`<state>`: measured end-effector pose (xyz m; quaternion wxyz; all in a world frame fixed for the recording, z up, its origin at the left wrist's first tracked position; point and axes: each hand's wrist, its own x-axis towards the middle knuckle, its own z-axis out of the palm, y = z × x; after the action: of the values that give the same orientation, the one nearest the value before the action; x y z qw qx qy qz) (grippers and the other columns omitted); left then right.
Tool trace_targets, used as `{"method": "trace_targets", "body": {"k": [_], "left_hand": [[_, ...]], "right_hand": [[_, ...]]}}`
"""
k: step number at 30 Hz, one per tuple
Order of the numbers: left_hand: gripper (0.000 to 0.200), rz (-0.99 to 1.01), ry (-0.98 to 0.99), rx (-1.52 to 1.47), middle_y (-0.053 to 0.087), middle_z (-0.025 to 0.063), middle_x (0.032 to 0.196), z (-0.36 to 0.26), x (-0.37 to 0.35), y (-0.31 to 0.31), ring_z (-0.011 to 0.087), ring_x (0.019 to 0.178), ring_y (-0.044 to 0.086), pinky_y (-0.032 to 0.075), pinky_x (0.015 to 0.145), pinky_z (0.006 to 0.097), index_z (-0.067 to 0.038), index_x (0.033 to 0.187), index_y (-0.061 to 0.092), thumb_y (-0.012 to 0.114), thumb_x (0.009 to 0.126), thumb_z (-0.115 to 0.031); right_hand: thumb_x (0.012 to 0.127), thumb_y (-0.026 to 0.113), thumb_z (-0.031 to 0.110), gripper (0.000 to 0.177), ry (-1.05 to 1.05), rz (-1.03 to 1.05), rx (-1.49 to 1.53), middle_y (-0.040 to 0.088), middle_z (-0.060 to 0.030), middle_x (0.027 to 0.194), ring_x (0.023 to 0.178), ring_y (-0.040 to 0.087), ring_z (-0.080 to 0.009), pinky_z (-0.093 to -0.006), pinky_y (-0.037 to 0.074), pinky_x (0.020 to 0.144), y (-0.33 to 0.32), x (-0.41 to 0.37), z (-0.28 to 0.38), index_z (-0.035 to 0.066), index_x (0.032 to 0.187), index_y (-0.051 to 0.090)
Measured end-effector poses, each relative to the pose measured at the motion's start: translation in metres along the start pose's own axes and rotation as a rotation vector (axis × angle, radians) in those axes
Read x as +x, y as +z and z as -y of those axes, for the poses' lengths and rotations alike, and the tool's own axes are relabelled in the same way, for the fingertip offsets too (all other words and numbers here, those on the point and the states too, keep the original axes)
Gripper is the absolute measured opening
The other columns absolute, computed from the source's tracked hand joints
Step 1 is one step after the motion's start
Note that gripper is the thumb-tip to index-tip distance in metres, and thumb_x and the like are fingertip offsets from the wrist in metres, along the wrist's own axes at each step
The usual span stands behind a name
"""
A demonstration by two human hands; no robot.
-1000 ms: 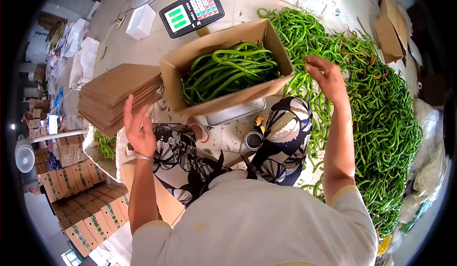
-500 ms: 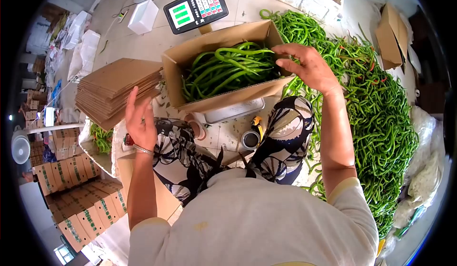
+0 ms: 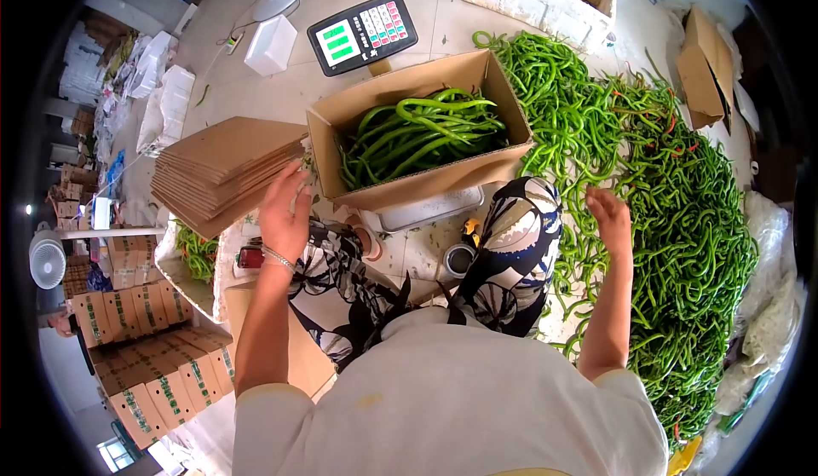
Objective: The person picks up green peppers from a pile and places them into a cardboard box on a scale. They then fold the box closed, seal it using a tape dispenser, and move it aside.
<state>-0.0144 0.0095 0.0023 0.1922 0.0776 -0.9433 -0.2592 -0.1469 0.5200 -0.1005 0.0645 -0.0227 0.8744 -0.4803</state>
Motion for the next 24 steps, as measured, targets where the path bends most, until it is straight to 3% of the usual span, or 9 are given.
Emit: {"method": "trace_targets", "body": {"k": [5,10,13,15,19,24], "left_hand": [[0.024,-0.03,0.101,0.036,0.061,0.0135,0.12,-0.008,0.003,0.005,0.0307,0.11,0.058,0.044,0.095,0.0351,-0.002,0.107,0.064,0.057,0.084,-0.002],[0.023,-0.029,0.038,0.002,0.059,0.013,0.123,-0.007,0.004,0.011,0.0301,0.112,0.057,0.045,0.095,0.0347,-0.002,0.108,0.064,0.057,0.085,-0.003],[0.025,-0.002,0.086,0.042,0.058,0.0131,0.125,-0.016,0.009,0.009,0.0297,0.114,0.056,0.044,0.095,0.0347,-0.003,0.11,0.063,0.057,0.086,-0.004],[0.027,0.055,0.03,-0.073,0.057,0.0141,0.126,-0.016,0.019,0.016,0.0302,0.115,0.055,0.043,0.097,0.0351,-0.003,0.113,0.062,0.058,0.087,-0.009],[0.029,0.223,0.199,0.024,0.056,0.0145,0.128,-0.037,0.06,0.052,0.03,0.12,0.052,0.038,0.102,0.0354,-0.004,0.115,0.061,0.059,0.087,-0.012],[0.039,0.471,0.284,0.053,0.051,0.0168,0.132,-0.012,0.117,0.142,0.0307,0.125,0.047,0.034,0.106,0.0353,-0.005,0.124,0.055,0.061,0.086,-0.011]], "right_hand": [[0.09,0.063,0.016,0.031,0.116,-0.051,0.16,0.068,-0.014,0.106,0.095,0.064,-0.0183,-0.0302,0.051,0.084,-0.017,-0.022,-0.009,-0.001,0.116,0.063],[0.09,0.061,0.017,0.03,-0.192,-0.327,0.087,0.067,-0.0123,0.109,0.099,0.063,-0.0185,-0.0289,0.049,0.087,-0.051,0.01,0.077,0.0,0.115,0.063],[0.089,0.063,0.014,0.027,-0.234,-0.392,0.159,0.068,-0.0082,0.106,0.097,0.062,-0.0149,-0.0255,0.046,0.087,-0.065,0.014,0.102,0.0,0.112,0.065],[0.088,0.064,0.015,0.028,-0.229,-0.395,0.238,0.068,-0.0065,0.104,0.096,0.062,-0.0126,-0.025,0.046,0.087,-0.063,0.011,0.093,0.001,0.112,0.065],[0.088,0.065,0.015,0.026,-0.11,-0.387,0.273,0.069,-0.0056,0.101,0.092,0.062,-0.0107,-0.0252,0.048,0.083,-0.064,-0.013,0.042,0.002,0.11,0.066],[0.087,0.064,0.018,0.026,0.154,-0.505,0.331,0.069,-0.0031,0.085,0.078,0.062,-0.0072,-0.0224,0.047,0.07,-0.068,-0.068,-0.036,0.003,0.108,0.067]]}}
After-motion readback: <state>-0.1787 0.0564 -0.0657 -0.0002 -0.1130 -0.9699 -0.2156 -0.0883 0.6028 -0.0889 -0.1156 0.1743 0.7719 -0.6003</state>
